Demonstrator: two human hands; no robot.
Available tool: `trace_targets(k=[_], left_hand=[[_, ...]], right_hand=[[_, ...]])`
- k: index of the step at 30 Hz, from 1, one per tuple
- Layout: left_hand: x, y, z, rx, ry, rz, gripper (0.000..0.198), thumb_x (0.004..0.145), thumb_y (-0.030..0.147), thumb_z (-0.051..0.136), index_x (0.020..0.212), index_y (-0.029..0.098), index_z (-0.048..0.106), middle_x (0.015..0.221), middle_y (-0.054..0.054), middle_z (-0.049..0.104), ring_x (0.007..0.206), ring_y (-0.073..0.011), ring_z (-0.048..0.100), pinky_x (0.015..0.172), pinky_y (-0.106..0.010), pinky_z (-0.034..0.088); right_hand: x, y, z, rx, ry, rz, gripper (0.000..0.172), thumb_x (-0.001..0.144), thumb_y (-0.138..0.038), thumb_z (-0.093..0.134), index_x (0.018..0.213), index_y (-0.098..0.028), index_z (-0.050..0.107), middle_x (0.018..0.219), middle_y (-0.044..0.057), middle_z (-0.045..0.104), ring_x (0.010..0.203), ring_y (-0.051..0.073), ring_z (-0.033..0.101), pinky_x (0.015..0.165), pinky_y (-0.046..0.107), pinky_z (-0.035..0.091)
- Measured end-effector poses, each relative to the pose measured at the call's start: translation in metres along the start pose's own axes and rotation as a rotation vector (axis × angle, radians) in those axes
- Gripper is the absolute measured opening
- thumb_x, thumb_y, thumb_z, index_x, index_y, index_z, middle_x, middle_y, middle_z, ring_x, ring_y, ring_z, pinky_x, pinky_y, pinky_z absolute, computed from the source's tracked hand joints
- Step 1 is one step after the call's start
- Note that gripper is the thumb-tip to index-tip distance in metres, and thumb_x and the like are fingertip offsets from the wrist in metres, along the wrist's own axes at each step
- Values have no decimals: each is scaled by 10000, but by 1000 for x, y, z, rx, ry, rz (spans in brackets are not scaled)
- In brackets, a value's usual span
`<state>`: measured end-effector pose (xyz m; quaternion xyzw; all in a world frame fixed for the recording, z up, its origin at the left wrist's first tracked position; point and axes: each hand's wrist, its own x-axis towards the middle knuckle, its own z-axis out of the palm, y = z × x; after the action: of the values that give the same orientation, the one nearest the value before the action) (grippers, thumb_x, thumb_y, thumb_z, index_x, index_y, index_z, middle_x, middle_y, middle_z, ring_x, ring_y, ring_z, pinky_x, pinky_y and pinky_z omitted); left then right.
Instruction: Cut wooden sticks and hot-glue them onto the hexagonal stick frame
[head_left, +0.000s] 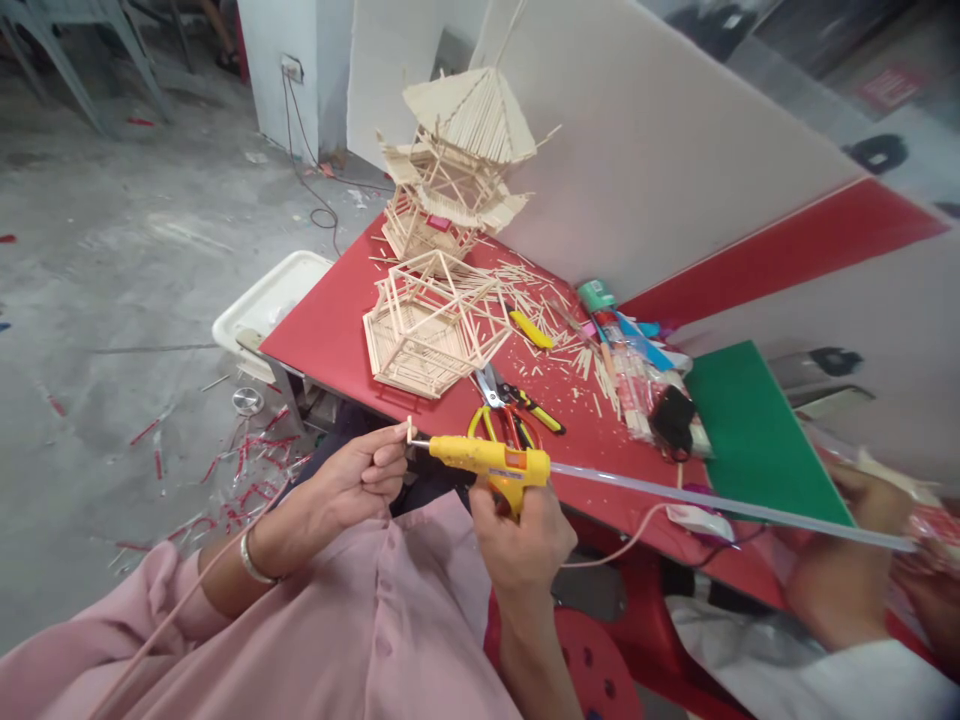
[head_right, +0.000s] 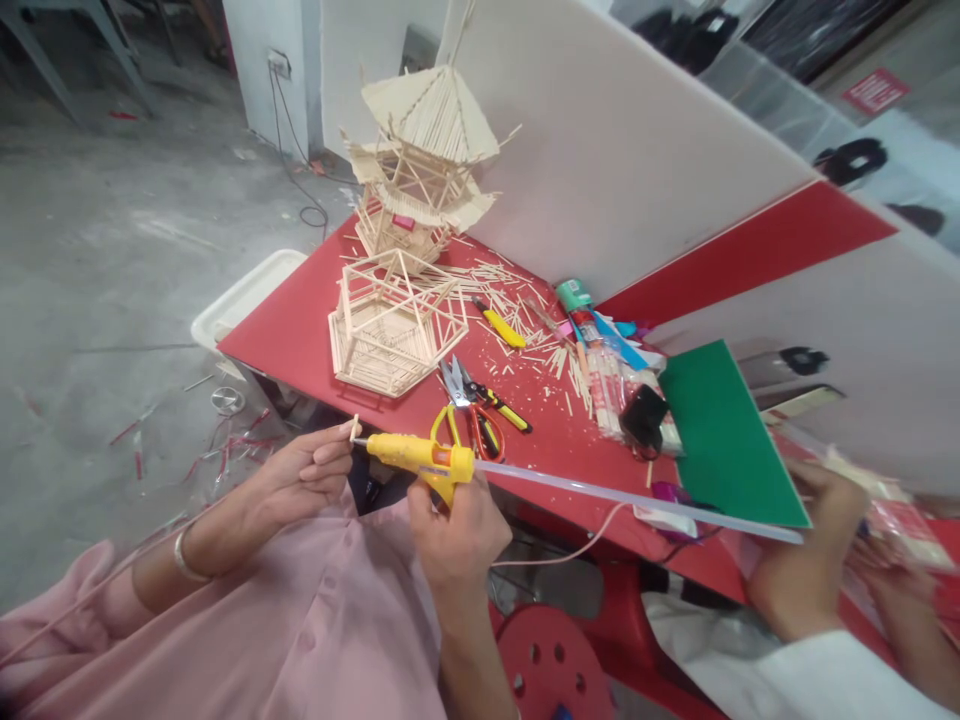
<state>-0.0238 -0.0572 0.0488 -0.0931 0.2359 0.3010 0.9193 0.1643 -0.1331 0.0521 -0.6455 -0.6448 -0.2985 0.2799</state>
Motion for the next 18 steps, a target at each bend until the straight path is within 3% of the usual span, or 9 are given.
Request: trace_targets(k=[8,15,18], left_hand=[[0,1,-2,-7,-2,-15,397,995,142,355,603,151,412,411,83,344,265,1,297,278,-98,195],[2,1,-8,-34,-36,-26,298,963,122,440,666,151,439,444,95,344,276,-1,315,286,-99,204],[2,2,-8,-47,-35,-44,285,980,122,395,703,147,460,443,96,343,272,-3,315,285,-99,202]], right_hand=[[4,-4,-1,39,13,-17,145,791,-242,651,754,-208,514,593,-35,550,500,118,518,502,232,389],[-2,-3,-1,64,-58,56,153,786,-277,639,715,-221,515,563,-26,521,500,132,499,511,252,401],[-3,-5,1,47,-93,78,185,789,-340,665,728,-213,545,564,-28,519,505,128,501,526,248,410]])
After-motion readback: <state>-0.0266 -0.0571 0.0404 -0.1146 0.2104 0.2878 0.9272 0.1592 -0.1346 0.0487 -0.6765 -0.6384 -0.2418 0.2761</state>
